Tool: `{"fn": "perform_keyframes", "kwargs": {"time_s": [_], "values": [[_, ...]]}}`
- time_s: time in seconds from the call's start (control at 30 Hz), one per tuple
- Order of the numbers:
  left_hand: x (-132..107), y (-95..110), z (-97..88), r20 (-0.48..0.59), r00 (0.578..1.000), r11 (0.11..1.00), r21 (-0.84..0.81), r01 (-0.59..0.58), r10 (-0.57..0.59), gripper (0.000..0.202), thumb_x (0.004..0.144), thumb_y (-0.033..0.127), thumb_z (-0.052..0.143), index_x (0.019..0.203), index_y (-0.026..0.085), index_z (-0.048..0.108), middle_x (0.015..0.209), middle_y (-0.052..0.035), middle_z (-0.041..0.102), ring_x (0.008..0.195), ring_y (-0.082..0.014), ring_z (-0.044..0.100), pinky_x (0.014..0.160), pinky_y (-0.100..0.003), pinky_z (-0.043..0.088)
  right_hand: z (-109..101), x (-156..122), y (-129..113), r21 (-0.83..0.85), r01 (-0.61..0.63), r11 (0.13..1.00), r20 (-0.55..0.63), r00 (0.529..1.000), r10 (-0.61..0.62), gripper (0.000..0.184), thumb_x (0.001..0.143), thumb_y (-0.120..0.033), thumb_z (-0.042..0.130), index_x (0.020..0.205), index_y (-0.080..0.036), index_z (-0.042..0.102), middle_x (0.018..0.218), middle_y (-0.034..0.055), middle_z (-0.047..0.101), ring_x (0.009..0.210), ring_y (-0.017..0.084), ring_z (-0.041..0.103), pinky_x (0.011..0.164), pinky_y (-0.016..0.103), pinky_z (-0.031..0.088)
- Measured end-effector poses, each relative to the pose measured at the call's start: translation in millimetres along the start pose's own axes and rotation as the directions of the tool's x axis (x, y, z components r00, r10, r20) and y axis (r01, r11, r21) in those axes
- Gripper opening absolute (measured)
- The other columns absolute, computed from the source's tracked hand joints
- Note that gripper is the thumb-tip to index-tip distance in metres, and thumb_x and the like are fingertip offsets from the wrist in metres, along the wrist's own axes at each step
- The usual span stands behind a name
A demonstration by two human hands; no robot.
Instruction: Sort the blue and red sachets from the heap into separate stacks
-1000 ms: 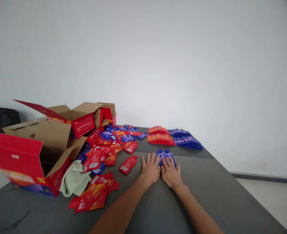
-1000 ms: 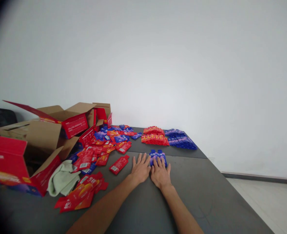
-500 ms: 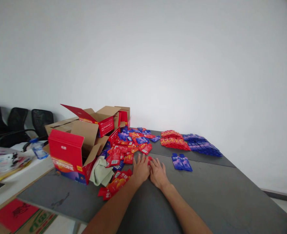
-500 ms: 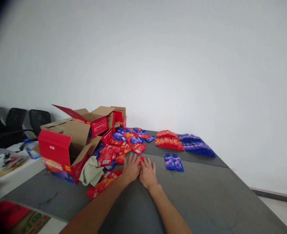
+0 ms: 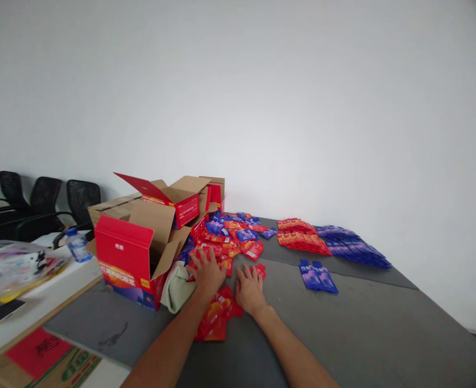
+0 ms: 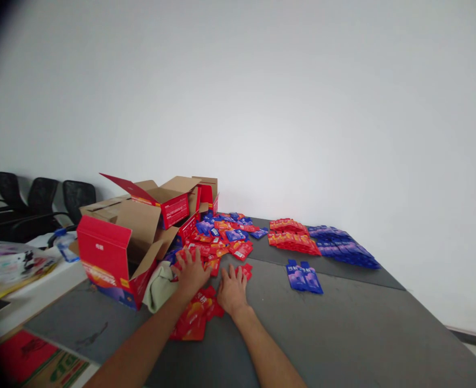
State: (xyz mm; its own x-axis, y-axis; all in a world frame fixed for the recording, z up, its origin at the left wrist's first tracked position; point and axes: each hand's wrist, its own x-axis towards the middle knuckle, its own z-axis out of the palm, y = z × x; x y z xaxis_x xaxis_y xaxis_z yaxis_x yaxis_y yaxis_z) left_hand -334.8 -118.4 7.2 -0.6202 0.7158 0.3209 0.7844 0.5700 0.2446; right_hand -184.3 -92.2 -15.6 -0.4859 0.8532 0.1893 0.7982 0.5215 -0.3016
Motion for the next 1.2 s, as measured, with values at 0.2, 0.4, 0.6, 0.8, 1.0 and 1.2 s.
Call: {"fn": "perform_keyframes", "kwargs": {"time_s": [0.2, 0.4, 0.6, 0.8, 1.0, 1.2], "values": [[15, 3, 18.8, 0.191, 0.981, 0.999, -0.046, -0.017, 0.025, 0.079, 0.083, 0.055, 0.052, 0.153, 0.025, 0.031, 0.162, -0.0184, 0.018, 0.145, -0.0503, 0.014, 0.107, -0.074, 0.015, 8, 9, 9, -0.011, -0.078, 0.997, -0.007, 0.997, 0.078, 0.06, 0.087, -0.035, 0.049, 0.146, -0.027, 0.042, 0.156, 0.011, 0.033, 0.144, 0.038, 0.023, 0.113, 0.053, 0.019], [11, 30, 34.2, 0.19, 0.971, 0.987, -0.098, -0.127, 0.144, 0.067, 0.086, 0.049, 0.051, 0.149, 0.029, 0.04, 0.161, -0.0129, 0.024, 0.144, -0.0501, 0.017, 0.109, -0.074, 0.012, 15, 22, 26, 0.042, -0.024, 0.999, -0.016, 1.0, 0.024, 0.066, 0.085, -0.033, 0.05, 0.149, -0.017, 0.039, 0.157, 0.0137, 0.03, 0.146, 0.03, 0.025, 0.118, 0.043, 0.016], [12, 49, 43.7, 0.208, 0.957, 0.969, -0.186, -0.162, 0.2, 0.063, 0.089, 0.047, 0.047, 0.149, 0.032, 0.039, 0.161, -0.008, 0.026, 0.146, -0.0462, 0.015, 0.111, -0.072, 0.008, 23, 35, 39, 0.095, 0.033, 0.995, -0.05, 0.998, -0.028, 0.066, 0.083, -0.029, 0.052, 0.145, -0.011, 0.043, 0.156, 0.0162, 0.032, 0.144, 0.027, 0.027, 0.118, 0.037, 0.022], [14, 58, 41.2, 0.185, 0.888, 0.867, -0.37, -0.335, 0.422, 0.06, 0.093, 0.03, 0.036, 0.151, 0.015, 0.035, 0.158, -0.0116, 0.033, 0.147, -0.0233, 0.026, 0.12, -0.04, 0.019, 25, 38, 44, 0.135, 0.075, 0.988, -0.098, 0.993, -0.062, 0.064, 0.078, -0.022, 0.053, 0.14, -0.01, 0.047, 0.153, 0.0162, 0.037, 0.141, 0.025, 0.032, 0.117, 0.037, 0.023], [4, 42, 24.4, 0.126, 0.943, 0.939, -0.2, -0.28, 0.308, 0.058, 0.082, 0.017, 0.046, 0.139, 0.012, 0.048, 0.145, -0.0148, 0.049, 0.137, -0.0257, 0.038, 0.116, -0.041, 0.025, 24, 30, 40, 0.12, 0.068, 0.99, -0.123, 0.991, -0.053, 0.061, 0.084, -0.028, 0.053, 0.142, -0.01, 0.047, 0.152, 0.0174, 0.038, 0.143, 0.029, 0.031, 0.118, 0.042, 0.022], [-12, 16, 10.3, 0.065, 0.996, 0.998, 0.007, -0.056, 0.055, 0.062, 0.076, 0.02, 0.057, 0.136, 0.013, 0.046, 0.141, -0.0217, 0.047, 0.127, -0.037, 0.044, 0.1, -0.053, 0.036, 20, 20, 25, 0.137, 0.094, 0.986, -0.188, 0.98, -0.068, 0.051, 0.084, -0.023, 0.051, 0.134, -0.014, 0.056, 0.146, 0.0149, 0.048, 0.138, 0.03, 0.039, 0.116, 0.043, 0.026]]}}
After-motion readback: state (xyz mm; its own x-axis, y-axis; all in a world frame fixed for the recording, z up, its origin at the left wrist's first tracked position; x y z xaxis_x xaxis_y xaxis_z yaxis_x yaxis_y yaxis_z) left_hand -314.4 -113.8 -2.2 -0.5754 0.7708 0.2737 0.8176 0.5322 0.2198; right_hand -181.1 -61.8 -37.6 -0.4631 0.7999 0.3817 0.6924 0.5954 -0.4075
